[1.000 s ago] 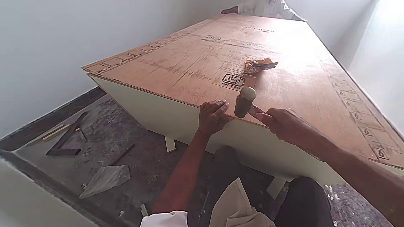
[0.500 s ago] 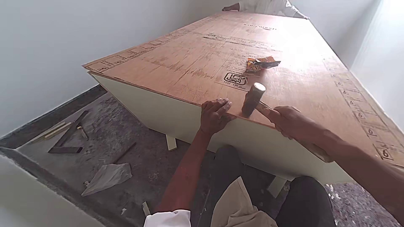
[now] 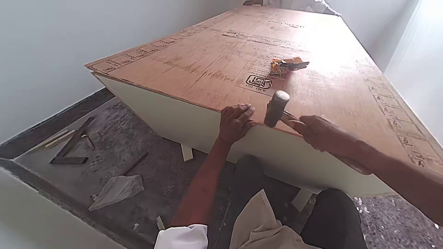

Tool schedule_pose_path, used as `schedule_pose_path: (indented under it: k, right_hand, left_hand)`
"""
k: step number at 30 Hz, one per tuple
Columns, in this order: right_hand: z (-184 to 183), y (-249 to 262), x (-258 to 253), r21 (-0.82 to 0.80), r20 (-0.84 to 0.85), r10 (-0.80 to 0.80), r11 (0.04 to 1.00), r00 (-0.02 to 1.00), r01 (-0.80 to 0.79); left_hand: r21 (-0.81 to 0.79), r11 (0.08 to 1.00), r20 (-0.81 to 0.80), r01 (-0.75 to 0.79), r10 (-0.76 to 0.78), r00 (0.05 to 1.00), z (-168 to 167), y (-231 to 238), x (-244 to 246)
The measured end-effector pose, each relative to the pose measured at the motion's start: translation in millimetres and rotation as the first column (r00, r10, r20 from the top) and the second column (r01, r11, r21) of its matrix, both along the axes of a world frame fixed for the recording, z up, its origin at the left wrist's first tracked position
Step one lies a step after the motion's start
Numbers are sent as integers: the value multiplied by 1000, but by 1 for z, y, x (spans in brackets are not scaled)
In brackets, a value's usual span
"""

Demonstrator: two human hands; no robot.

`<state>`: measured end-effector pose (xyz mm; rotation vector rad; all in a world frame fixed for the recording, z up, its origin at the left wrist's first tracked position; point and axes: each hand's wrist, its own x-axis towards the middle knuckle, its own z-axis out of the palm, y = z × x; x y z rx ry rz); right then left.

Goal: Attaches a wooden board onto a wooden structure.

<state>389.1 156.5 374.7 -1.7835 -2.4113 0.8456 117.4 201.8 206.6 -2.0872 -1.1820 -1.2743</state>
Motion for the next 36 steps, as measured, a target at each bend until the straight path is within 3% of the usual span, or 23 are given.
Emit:
schedule_pose_path:
  k: [2,4,7,9,10,12,14,15,18,20,23,25,29,34,36]
  right_hand:
    - [12,0,5,27,-17,-3,1000,1000,3]
    - [29,-12,12,134,-207,12,991,978,17]
    - [60,-19,13,436,-477,185,899,859,49]
    - [63,-13,5,521,-550,274,851,789,68]
    - [57,-10,0,513,-515,259,857,817,51]
    - [31,-4,-5,334,-254,108,943,961,-17]
    - [3,3,-6,56,-2,-6,998,1000,6]
    - [-1,4,-2,22,23,-43,999,999,43]
    - [-22,-13,21,158,-190,-22,986,982,53]
    - [-45,-31,28,323,-396,74,944,915,63]
    - [-86,-46,25,478,-516,250,878,819,33]
    - [-120,-52,14,590,-477,297,805,827,51]
    - [-175,-67,-2,706,-294,238,707,926,42]
    - [-189,-50,-10,919,-75,321,391,944,-60]
    - [-189,-37,-10,902,-86,235,431,968,-24]
  left_hand:
    - [9,1000,6,-9,9,1000,0,2,-1]
    - [0,1000,3,-10,10,1000,-1,1,0]
    - [-7,1000,-2,-6,6,1000,1,1,-1]
    - [-21,1000,-19,-6,6,1000,2,-2,-2]
    - [-31,1000,-33,-2,1,999,3,-3,-3]
    - [-33,999,-50,-2,1,999,3,-2,-5]
    - [-25,1000,-55,1,-2,999,1,-4,-3]
    - [-9,1000,-54,3,-3,999,3,-1,-4]
    - [-10,1000,-43,-6,5,999,2,-2,-4]
    - [-35,999,-50,-4,2,999,4,-5,-5]
    - [-41,999,-40,-3,2,999,8,-4,-4]
    - [-23,1000,-27,-4,4,1000,6,-2,-4]
    - [7,1000,-12,-15,15,1000,2,1,-1]
    - [0,1000,-25,-25,25,999,4,-1,-2]
    - [-2,1000,-20,-18,18,1000,4,-1,-2]
